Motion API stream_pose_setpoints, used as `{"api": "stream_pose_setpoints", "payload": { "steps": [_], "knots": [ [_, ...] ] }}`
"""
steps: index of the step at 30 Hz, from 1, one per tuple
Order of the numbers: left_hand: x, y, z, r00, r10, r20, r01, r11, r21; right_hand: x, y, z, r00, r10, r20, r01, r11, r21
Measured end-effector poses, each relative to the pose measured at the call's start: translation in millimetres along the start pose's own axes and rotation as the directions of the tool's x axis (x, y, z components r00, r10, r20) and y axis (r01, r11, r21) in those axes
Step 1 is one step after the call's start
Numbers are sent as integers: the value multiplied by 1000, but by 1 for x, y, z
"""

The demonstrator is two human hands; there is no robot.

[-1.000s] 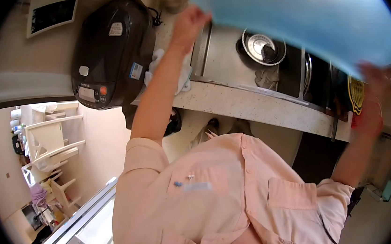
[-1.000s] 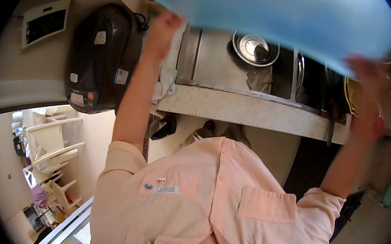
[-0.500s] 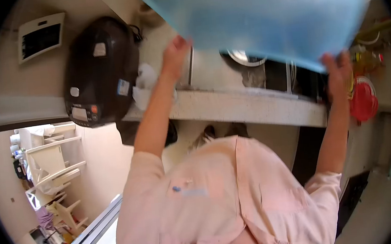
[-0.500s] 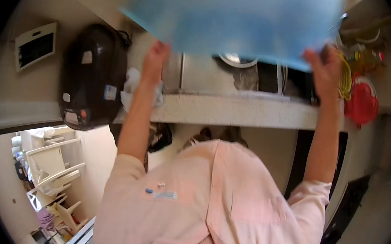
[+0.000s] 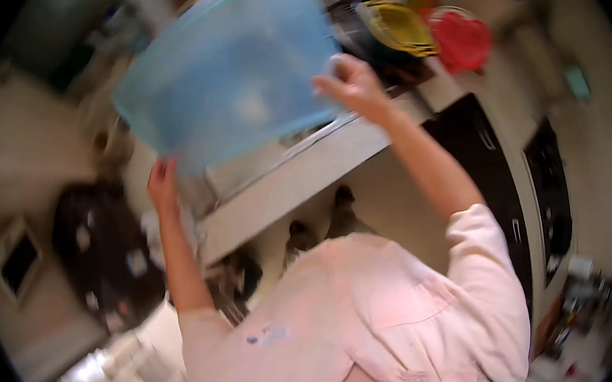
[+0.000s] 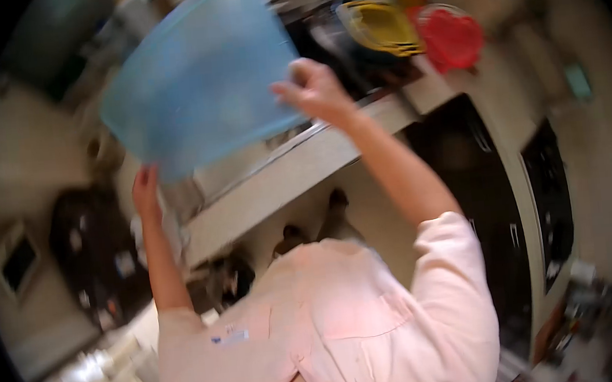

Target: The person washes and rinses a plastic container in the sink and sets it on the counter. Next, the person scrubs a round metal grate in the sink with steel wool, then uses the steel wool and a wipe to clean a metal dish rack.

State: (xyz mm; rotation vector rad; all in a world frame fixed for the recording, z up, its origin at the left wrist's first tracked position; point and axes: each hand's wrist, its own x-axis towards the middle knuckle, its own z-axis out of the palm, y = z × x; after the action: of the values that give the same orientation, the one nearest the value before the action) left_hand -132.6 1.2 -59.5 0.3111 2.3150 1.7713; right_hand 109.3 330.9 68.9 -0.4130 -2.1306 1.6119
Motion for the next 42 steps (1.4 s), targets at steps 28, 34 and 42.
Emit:
{"api": "stream_pose_setpoints", "payload": {
  "steps": [28, 34, 42],
  "knots": [
    [-287, 209, 554, 213, -8, 977, 733, 663, -154, -461, 57, -472, 547, -383, -744, -265, 764, -588],
    [-292, 229, 620, -78, -23, 997, 875, 477, 80, -469, 77, -509, 430, -471, -770, -431, 642, -634],
    [-276, 221, 726, 79, 0, 997, 648, 760, -51, -429, 71, -531, 123, -272, -955, -602, 744, -289]
  ]
}}
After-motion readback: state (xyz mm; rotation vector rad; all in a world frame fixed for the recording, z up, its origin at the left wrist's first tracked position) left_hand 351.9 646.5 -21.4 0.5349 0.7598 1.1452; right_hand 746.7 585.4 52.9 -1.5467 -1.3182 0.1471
